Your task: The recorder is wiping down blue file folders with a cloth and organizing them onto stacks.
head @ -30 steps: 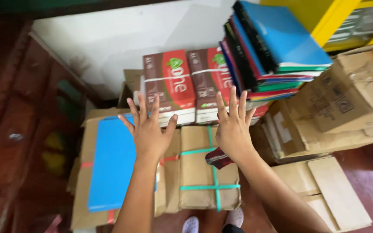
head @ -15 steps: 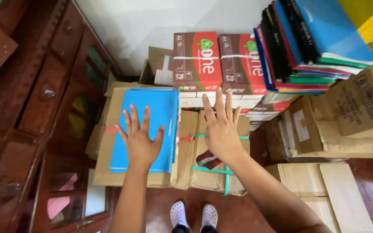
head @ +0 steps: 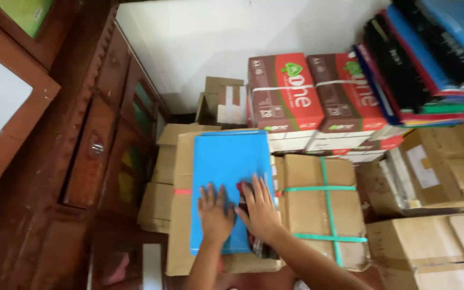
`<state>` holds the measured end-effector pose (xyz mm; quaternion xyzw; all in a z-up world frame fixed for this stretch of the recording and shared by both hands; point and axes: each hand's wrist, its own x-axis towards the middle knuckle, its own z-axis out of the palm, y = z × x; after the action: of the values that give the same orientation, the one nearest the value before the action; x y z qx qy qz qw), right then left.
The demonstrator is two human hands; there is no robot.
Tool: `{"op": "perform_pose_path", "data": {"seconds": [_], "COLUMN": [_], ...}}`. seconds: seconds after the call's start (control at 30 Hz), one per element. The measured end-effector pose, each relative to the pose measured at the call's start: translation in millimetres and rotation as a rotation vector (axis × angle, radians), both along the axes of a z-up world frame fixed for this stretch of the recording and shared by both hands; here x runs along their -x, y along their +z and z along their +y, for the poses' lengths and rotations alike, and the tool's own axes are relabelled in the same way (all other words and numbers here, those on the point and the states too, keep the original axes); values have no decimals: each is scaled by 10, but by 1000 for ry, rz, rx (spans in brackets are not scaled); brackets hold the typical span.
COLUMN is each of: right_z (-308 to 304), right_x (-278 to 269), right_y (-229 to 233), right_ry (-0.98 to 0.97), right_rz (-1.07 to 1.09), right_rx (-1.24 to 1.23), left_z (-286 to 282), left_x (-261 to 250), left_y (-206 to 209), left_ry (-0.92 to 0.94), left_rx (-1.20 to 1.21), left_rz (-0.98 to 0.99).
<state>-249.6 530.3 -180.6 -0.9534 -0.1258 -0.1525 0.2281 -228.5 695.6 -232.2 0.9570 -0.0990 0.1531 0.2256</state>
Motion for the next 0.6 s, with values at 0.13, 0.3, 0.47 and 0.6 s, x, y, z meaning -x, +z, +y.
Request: {"op": "perform_pose_path", "data": {"seconds": [0.13,0.3,0.47,0.6], "right_z": [197,74,-284,85], "right_x": [320,-106,-1319,-1906], "right_y": [-148,-136,-332,78], "right_ry": [44,-102,-286,-333], "right_rz": [77,202,-15,239], "right_rx": [235,354,358,140], "left_z": [146,171,190,325], "left_x": [-203,-272,-256,-284], "left_y": [184,215,440,314], "left_ry": [-45,-86,-3,71], "left_rx": [-111,-101,101,600], "left_rz": [115,-62,-38,-35]}}
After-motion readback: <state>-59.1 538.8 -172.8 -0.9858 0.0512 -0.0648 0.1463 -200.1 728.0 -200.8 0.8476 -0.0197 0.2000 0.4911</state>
